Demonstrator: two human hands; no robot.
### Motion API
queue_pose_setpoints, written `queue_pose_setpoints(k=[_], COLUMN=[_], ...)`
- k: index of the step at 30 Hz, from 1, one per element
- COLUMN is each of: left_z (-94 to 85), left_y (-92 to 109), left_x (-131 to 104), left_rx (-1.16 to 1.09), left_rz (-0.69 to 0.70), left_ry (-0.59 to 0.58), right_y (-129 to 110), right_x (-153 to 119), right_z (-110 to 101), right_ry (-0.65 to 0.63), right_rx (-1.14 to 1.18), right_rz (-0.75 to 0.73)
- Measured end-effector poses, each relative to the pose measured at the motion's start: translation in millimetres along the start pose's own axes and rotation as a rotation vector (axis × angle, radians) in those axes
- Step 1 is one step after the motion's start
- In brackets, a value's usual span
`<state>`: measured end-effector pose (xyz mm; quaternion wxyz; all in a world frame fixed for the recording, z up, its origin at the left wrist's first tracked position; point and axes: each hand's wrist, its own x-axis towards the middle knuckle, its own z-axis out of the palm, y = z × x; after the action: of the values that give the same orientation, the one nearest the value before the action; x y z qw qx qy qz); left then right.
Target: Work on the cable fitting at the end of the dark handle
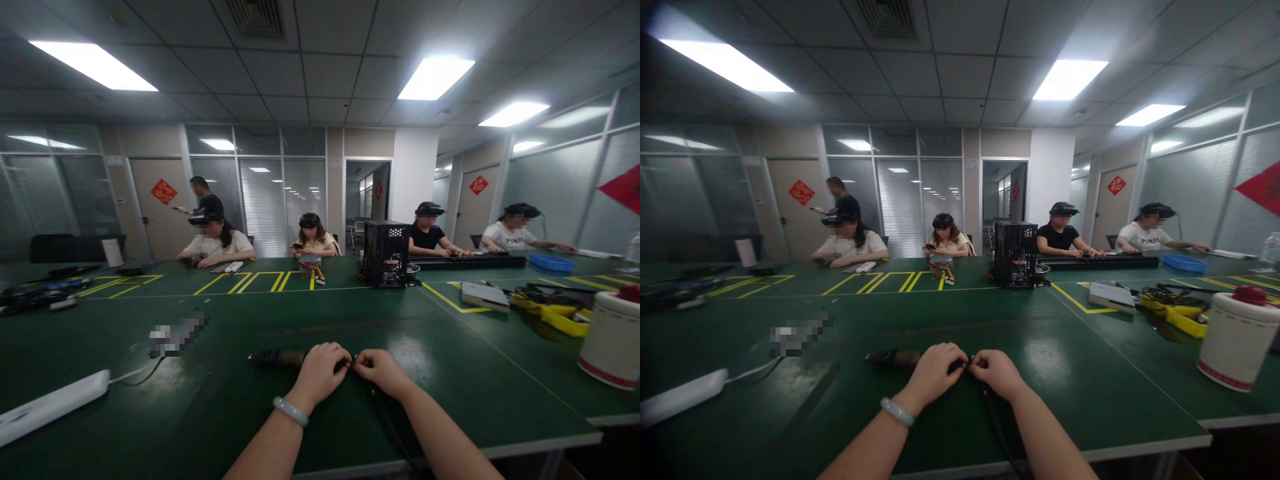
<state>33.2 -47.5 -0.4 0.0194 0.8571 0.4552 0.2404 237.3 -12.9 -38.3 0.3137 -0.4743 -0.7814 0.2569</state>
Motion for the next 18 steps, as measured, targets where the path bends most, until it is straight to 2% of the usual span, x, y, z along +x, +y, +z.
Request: queue_pose_setpoints(k=[4,10,18], left_z=[0.6,-0.7,2.6], left_y=[0.5,0.7,-1.3], left_x=[-0.2,0.1,0.3], left_rx=[0.016,0.016,0.017], left_rz=[-0.044,0.001,-0.009], left_ry=[0.002,-0.020,0.027], right_y=[-0.7,0.2,-3.4], right_x=[-0.5,0.3,-1.3], right_z=[-1.0,-0.4,-2.8], right_ry=[-0.006,-0.004,-0.010], right_rx=[-0.005,-0.013,-0.017], right_rz=[-0.006,-0.011,-0.020])
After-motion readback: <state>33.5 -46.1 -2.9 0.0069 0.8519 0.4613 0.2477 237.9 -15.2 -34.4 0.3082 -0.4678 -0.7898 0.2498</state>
